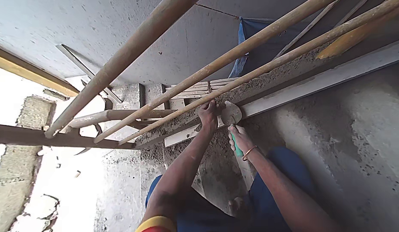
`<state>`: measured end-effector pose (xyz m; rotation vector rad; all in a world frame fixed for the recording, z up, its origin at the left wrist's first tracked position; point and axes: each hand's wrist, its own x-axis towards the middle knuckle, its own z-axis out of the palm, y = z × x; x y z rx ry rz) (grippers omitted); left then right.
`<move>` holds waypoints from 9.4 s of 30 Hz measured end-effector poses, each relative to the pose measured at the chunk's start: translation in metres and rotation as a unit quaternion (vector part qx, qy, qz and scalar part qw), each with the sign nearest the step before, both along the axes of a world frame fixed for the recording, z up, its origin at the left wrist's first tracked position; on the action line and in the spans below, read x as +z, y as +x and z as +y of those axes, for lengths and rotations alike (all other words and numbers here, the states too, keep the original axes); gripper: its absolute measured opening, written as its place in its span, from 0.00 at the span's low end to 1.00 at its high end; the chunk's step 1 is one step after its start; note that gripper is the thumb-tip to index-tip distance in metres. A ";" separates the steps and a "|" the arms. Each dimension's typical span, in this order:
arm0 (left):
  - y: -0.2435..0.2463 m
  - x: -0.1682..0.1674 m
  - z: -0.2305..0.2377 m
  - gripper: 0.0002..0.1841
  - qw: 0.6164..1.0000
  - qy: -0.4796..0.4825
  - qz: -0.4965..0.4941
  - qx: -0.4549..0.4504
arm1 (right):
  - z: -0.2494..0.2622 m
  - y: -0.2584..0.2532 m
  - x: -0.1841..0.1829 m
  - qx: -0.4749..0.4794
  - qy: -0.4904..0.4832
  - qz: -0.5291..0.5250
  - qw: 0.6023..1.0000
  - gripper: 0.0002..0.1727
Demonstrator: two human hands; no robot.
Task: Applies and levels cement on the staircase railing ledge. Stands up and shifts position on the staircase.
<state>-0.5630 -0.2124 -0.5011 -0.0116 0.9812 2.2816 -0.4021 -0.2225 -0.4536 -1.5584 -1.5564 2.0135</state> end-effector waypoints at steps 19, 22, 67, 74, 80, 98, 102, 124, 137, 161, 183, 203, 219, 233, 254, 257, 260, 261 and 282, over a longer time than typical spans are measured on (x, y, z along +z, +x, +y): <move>0.001 0.000 0.001 0.03 1.000 -0.010 0.012 0.004 | 0.013 0.001 0.016 0.019 -0.004 -0.031 0.999 0.19; 0.001 0.001 0.001 0.03 1.000 -0.014 0.005 0.001 | 0.015 0.001 0.017 0.037 -0.030 -0.036 0.998 0.20; 0.002 0.001 0.000 0.03 0.999 -0.022 0.041 0.013 | -0.016 0.000 -0.006 -0.043 -0.054 0.052 0.996 0.21; 0.002 -0.001 0.001 0.03 0.999 -0.031 0.036 0.013 | -0.017 -0.004 -0.005 -0.051 -0.061 0.053 0.995 0.20; 0.000 0.000 0.002 0.03 0.999 -0.030 0.040 0.020 | -0.013 -0.002 -0.001 -0.050 -0.065 0.058 0.995 0.21; 0.001 -0.006 0.001 0.03 0.999 -0.028 0.041 0.012 | -0.009 -0.008 0.002 -0.040 -0.075 0.056 0.995 0.20; -0.001 -0.006 0.003 0.03 0.999 -0.027 0.039 0.014 | -0.006 -0.010 0.003 -0.041 -0.075 0.063 0.994 0.20; -0.001 -0.004 0.002 0.03 0.999 -0.026 0.033 0.012 | -0.004 -0.011 -0.003 -0.037 -0.070 0.059 0.995 0.21; -0.004 -0.004 0.002 0.03 1.000 -0.005 0.013 0.001 | -0.007 -0.014 -0.005 -0.047 -0.066 0.064 0.995 0.21; 0.002 0.000 -0.049 0.04 0.990 -0.057 0.129 0.011 | -0.041 0.016 -0.008 0.045 -0.066 0.023 0.997 0.20; -0.023 -0.002 -0.093 0.05 0.959 -0.148 0.239 -0.045 | 0.130 0.033 0.052 0.474 0.558 -0.410 0.544 0.22; -0.036 0.003 -0.091 0.05 0.968 -0.133 0.212 -0.027 | 0.073 0.050 0.065 0.303 0.305 -0.290 0.855 0.18; -0.004 0.010 -0.061 0.09 0.980 -0.024 0.180 -0.079 | -0.015 0.011 0.001 0.025 0.027 -0.032 0.999 0.17; -0.002 0.011 -0.034 0.07 0.993 -0.023 0.102 -0.059 | -0.008 0.003 -0.004 0.010 0.030 -0.015 0.999 0.16; -0.009 0.002 -0.011 0.04 0.999 -0.027 -0.006 -0.033 | -0.007 0.005 -0.004 0.019 0.039 -0.017 0.999 0.17; -0.010 0.003 -0.011 0.04 0.999 -0.033 -0.008 -0.034 | -0.008 0.004 -0.004 0.018 0.040 -0.019 0.999 0.17; -0.009 0.004 -0.012 0.04 0.999 -0.033 -0.007 -0.036 | -0.008 0.003 -0.004 0.018 0.043 -0.018 0.999 0.17; -0.009 0.005 -0.012 0.04 0.999 -0.032 -0.006 -0.036 | -0.007 0.003 -0.003 0.015 0.042 -0.020 0.999 0.17; -0.008 0.001 -0.011 0.05 0.999 -0.036 0.004 -0.029 | -0.007 -0.007 0.000 -0.011 0.056 -0.005 0.998 0.17</move>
